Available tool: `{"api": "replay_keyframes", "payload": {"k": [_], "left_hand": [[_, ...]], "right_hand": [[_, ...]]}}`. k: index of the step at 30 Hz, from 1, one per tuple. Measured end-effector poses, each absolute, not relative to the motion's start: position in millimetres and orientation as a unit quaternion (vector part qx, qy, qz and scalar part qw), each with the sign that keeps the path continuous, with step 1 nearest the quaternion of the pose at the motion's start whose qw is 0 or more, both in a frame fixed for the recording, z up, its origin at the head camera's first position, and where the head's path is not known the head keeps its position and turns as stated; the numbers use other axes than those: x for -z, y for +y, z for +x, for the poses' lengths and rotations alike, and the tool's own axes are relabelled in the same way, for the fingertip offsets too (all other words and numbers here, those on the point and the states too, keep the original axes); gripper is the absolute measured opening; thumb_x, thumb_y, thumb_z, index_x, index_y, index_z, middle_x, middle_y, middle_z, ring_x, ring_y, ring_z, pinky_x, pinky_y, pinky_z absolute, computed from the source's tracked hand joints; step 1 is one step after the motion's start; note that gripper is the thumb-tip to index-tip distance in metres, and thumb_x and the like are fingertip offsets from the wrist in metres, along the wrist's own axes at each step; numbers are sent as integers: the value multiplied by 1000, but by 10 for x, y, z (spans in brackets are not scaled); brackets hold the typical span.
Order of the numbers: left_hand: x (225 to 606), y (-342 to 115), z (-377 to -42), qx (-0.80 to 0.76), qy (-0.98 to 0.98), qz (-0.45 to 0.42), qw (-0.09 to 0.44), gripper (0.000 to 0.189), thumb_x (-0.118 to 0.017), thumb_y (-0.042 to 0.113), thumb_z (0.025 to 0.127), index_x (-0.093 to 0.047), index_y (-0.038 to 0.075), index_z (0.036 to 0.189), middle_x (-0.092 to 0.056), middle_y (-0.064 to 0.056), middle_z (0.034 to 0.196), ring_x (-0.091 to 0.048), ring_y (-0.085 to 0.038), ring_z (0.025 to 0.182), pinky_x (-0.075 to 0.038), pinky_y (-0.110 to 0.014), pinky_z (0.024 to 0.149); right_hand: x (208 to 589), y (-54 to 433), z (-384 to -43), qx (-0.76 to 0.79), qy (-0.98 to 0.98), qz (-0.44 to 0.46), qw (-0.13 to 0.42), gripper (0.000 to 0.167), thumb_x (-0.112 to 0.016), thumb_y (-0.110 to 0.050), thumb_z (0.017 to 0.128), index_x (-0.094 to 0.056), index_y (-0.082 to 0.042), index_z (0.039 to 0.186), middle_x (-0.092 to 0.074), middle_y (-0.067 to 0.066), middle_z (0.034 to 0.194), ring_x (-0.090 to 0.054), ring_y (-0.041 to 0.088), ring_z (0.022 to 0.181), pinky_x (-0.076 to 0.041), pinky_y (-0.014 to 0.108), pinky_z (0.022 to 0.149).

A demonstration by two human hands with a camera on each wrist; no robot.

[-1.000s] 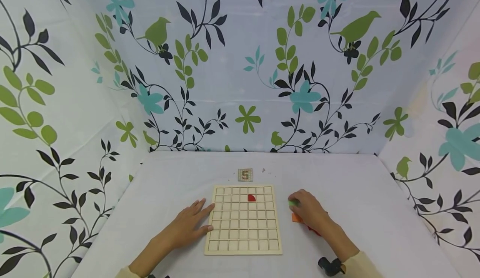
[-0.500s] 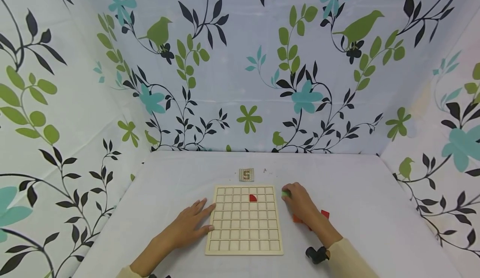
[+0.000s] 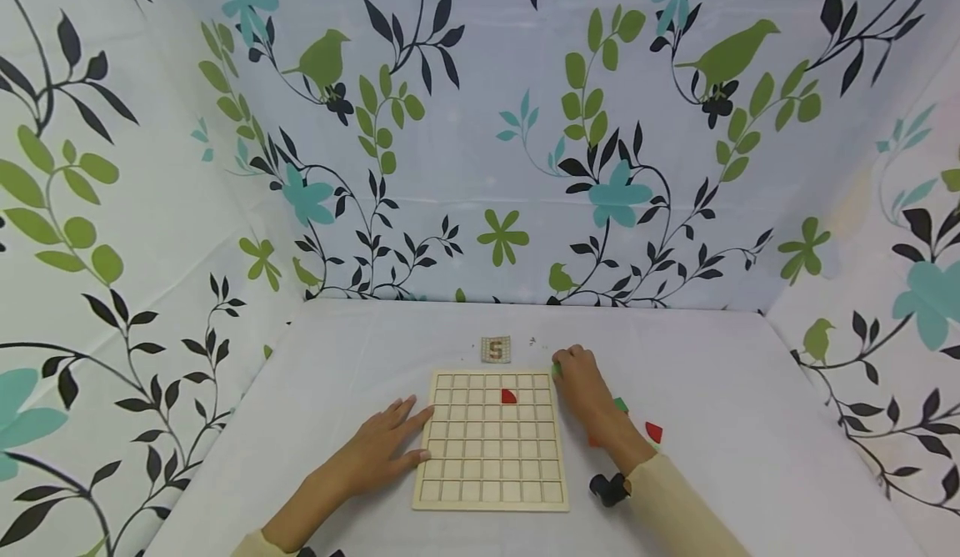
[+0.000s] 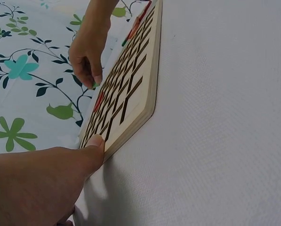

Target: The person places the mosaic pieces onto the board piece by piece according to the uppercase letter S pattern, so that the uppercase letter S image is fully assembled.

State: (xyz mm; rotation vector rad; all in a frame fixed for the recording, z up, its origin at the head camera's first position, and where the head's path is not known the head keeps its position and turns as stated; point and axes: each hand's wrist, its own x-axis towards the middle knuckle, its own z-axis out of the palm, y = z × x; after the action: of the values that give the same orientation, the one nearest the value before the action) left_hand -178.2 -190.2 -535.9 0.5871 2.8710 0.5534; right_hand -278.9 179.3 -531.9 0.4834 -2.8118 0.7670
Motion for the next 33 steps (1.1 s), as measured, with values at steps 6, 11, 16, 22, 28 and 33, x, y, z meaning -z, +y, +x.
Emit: {"api": "replay_keyframes", "payload": {"k": [6, 11, 16, 22, 28, 33], "left_hand": [[5358, -1895, -1784, -177, 961, 199, 73, 74, -56, 62, 104, -39, 24, 165, -29, -19, 172, -25, -44, 159, -25, -68, 124], [5366, -1894, -1785, -180, 960, 198, 77, 74, -57, 61, 103, -39, 24, 165, -29, -19, 172, -25, -43, 159, -25, -68, 124], [5372, -1891, -1791, -180, 961, 195, 80, 74, -56, 62, 104, -39, 25, 165, -29, -18, 172, -25, -42, 160, -24, -67, 125], [5372, -1879, -1794, -177, 961, 194, 82, 74, -56, 61, 103, -38, 26, 165, -28, -17, 173, -24, -42, 160, -23, -67, 125], [5372, -1880, -1793, -174, 962, 194, 80, 74, -57, 61, 103, -38, 26, 165, -28, -17, 173, -24, -42, 160, -24, -67, 125], [5369, -1885, -1785, -174, 962, 193, 81, 74, -56, 62, 104, -38, 26, 165, -28, -16, 173, -24, -42, 160, -24, -67, 125]], "right_hand": [[5193, 1582, -2758, -300, -937, 173, 50, 23, -70, -1, 100, -69, 6, 122, -64, 22, 119, -60, 40, 114, -56, 52, 95], [5142, 1321, -2691, -333, -921, 200, 4, 25, -74, -2, 98, -70, 4, 122, -65, 17, 119, -62, 37, 113, -55, 51, 97], [5156, 1116, -2657, -343, -912, 223, -19, 22, -75, -3, 97, -70, -1, 119, -65, 11, 115, -61, 31, 111, -55, 47, 95], [5189, 1032, -2622, -348, -903, 252, -30, 8, -73, -2, 98, -70, -6, 103, -63, 5, 106, -59, 24, 104, -55, 43, 89], [5247, 1031, -2627, -313, -902, 298, -14, 5, -72, -8, 100, -74, -4, 99, -65, 1, 97, -58, 16, 90, -55, 33, 79], [5288, 1041, -2618, -302, -901, 311, -7, 8, -71, -5, 100, -76, -5, 106, -70, 1, 102, -63, 17, 93, -57, 34, 83]]}}
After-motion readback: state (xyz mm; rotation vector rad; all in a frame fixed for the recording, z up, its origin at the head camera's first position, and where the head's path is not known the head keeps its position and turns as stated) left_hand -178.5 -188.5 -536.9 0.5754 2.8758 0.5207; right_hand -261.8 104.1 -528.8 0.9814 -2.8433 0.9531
